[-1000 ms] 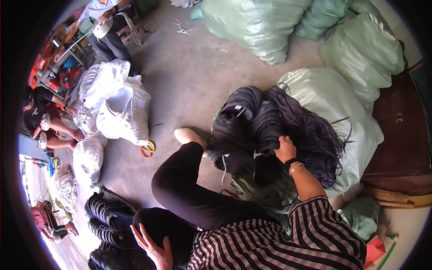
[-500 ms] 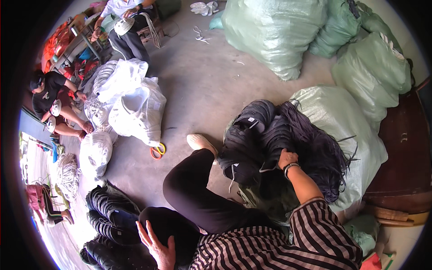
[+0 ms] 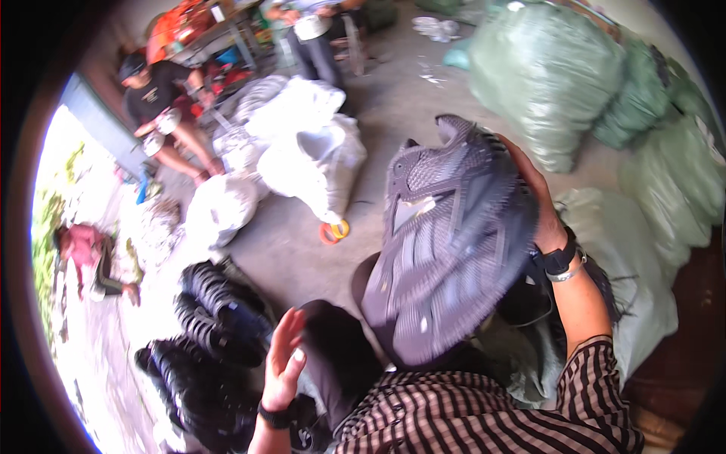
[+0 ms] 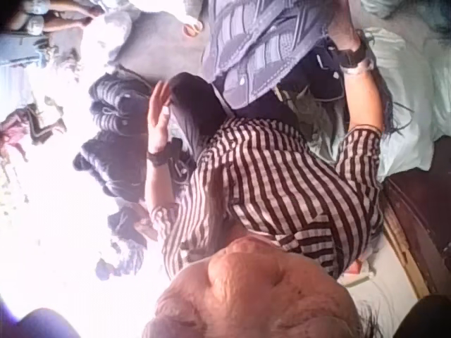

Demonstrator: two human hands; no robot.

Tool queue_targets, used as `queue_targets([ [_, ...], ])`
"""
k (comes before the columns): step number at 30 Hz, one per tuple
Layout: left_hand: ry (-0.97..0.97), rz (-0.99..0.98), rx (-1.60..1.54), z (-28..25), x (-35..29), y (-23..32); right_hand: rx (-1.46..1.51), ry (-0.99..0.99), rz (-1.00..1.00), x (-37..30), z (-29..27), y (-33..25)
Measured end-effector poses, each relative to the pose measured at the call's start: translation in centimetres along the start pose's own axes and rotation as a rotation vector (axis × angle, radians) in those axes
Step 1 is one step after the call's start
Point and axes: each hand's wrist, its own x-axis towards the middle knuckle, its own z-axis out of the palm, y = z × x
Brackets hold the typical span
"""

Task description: Lacing black athletic shoes in a manufacturing environment.

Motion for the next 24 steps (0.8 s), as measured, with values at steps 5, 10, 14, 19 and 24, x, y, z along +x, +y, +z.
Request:
queue_targets([
  [5,-0.115,-0.079,-0.652,-0.9,-1.5,-2.8,0.471,-0.246,-0.121,0.4,13.9,0.3],
  [10,0.117,-0.153,-0.744,-1.1,-3.8,-2.3,0.206,-0.609,-0.186,0.4,20.7,1.8],
  [14,0.196,-0.094,-0.854,-0.5,-4.2,-4.2,-0.09,-0.772,-0.161,1.0,21.5,4.9],
  [19,0.495,-0.131,-0.305,0.9,-3.3,-3.9,-0.46,-0.916,-0.18,1.8,21.3,8.1],
  [24,0.423,-0.229,0.336,1.9,-4.3,-5.1,0.131,-0.663,0.402,1.2,21.1,6.1],
])
